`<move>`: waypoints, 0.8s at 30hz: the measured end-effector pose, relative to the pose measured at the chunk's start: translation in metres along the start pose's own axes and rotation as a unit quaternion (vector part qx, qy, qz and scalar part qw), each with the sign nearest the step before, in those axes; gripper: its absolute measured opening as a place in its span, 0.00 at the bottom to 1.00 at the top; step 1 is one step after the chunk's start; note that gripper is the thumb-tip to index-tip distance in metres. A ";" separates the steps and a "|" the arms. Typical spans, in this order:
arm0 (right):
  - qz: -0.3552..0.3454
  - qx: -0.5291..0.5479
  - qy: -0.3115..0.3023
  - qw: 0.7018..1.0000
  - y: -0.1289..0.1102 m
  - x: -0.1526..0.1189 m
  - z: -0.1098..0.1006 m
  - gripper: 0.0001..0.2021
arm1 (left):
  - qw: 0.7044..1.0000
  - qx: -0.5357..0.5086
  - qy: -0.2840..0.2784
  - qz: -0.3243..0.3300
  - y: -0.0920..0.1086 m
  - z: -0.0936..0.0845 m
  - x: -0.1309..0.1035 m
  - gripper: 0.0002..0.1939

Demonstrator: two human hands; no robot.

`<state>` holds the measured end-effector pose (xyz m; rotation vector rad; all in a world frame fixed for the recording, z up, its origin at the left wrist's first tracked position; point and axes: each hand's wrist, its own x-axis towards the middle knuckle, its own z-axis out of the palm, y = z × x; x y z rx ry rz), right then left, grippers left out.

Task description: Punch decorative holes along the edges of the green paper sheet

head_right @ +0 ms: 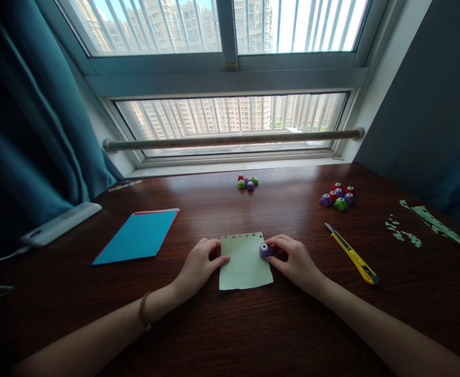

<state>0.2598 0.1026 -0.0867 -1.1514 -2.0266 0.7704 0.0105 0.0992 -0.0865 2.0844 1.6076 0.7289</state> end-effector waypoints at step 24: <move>-0.131 -0.092 0.083 0.984 -0.004 -0.008 0.000 0.18 | 0.936 0.139 0.122 0.301 0.017 -0.003 -0.015 0.21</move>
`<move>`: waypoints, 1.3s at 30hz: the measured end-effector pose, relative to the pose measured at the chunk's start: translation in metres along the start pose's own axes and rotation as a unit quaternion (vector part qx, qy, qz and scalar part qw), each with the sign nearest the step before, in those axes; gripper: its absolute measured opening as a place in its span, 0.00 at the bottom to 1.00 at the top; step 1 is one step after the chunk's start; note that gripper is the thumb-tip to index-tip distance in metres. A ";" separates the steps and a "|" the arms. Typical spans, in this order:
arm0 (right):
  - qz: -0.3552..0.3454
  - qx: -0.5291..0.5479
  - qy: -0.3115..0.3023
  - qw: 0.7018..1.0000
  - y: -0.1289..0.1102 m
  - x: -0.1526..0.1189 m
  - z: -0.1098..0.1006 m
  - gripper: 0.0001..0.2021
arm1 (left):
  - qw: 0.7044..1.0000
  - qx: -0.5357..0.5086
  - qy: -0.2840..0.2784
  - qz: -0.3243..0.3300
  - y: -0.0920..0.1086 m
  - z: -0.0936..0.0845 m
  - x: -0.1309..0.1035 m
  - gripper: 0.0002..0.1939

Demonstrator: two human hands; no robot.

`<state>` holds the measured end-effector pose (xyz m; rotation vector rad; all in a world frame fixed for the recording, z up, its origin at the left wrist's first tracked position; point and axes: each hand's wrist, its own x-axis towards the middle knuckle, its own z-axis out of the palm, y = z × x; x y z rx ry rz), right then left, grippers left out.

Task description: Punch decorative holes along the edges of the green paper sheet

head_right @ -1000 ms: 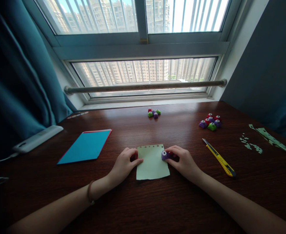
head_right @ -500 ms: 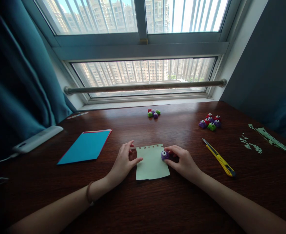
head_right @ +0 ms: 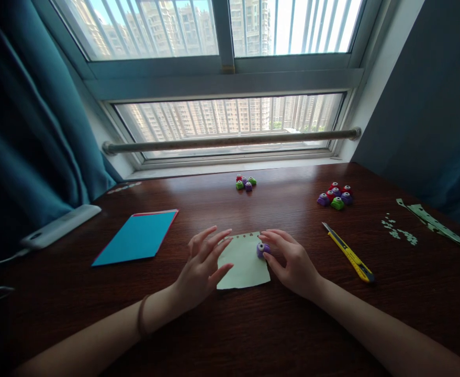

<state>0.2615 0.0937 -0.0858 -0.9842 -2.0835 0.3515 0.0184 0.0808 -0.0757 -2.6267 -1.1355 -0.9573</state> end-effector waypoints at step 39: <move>-0.116 -0.226 -0.143 0.957 -0.023 0.009 -0.014 0.19 | 0.930 0.267 -0.157 0.197 0.043 0.044 0.051 0.17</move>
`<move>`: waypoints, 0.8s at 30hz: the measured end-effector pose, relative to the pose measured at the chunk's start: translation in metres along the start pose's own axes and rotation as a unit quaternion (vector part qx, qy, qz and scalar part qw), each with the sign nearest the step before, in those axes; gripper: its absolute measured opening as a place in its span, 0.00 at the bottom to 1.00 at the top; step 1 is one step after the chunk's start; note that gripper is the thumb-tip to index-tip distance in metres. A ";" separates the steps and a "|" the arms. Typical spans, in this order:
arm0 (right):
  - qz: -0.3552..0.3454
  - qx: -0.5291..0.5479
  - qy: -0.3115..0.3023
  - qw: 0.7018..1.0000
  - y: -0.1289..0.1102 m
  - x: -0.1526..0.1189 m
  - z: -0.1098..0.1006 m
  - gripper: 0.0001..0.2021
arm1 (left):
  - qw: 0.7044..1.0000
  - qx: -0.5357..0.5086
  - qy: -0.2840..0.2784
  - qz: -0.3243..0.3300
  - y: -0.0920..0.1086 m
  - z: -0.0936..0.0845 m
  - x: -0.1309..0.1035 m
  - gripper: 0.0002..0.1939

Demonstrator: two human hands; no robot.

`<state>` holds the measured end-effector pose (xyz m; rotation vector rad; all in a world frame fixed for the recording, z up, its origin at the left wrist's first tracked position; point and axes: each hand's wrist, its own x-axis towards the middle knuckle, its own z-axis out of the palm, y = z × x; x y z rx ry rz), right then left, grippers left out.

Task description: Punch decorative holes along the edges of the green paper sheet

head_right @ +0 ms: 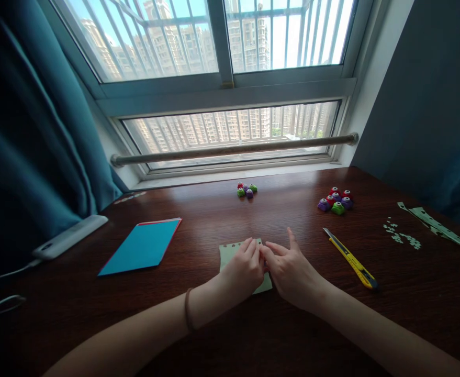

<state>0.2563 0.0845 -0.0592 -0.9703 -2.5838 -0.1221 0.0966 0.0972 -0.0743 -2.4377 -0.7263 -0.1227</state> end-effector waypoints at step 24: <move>0.004 0.018 -0.058 0.998 0.001 0.006 -0.001 0.15 | 0.997 -0.075 -0.011 0.002 -0.006 0.001 0.001 0.09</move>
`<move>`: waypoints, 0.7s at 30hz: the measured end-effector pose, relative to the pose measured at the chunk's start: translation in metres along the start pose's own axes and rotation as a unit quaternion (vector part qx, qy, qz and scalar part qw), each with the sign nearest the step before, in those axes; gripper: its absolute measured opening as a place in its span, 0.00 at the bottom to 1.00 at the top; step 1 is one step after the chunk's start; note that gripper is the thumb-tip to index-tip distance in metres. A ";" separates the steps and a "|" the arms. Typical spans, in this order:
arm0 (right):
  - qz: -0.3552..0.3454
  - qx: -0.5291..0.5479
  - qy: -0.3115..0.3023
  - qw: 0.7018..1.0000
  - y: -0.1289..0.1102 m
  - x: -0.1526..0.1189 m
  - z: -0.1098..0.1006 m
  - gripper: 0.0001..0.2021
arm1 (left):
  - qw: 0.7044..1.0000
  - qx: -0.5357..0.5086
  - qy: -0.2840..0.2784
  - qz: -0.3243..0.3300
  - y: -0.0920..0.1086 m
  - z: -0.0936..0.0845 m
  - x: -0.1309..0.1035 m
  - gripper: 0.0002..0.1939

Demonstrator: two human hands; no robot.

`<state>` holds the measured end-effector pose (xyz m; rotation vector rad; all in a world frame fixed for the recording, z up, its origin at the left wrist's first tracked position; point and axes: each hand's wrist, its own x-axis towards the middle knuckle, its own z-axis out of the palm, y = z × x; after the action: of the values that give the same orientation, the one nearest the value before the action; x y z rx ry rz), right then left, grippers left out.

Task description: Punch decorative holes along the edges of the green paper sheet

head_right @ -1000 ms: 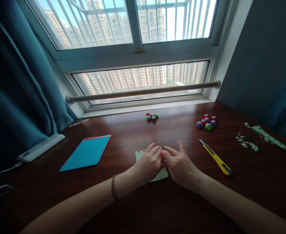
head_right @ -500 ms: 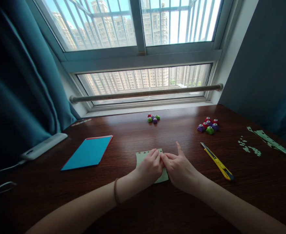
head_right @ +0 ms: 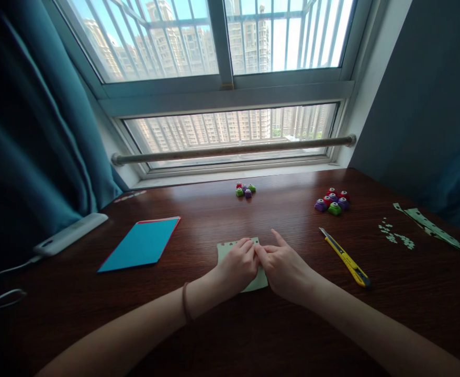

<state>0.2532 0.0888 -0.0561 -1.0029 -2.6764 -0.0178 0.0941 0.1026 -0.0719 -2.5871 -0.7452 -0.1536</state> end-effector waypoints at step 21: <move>0.014 0.032 0.143 0.989 -0.004 -0.008 0.018 0.22 | 0.937 -0.261 0.117 -0.199 -0.001 0.027 -0.005 0.15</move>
<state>0.2521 0.0827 -0.0748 -0.9399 -2.3864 -0.0637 0.0887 0.1131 -0.0963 -2.7774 -1.2646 -0.8768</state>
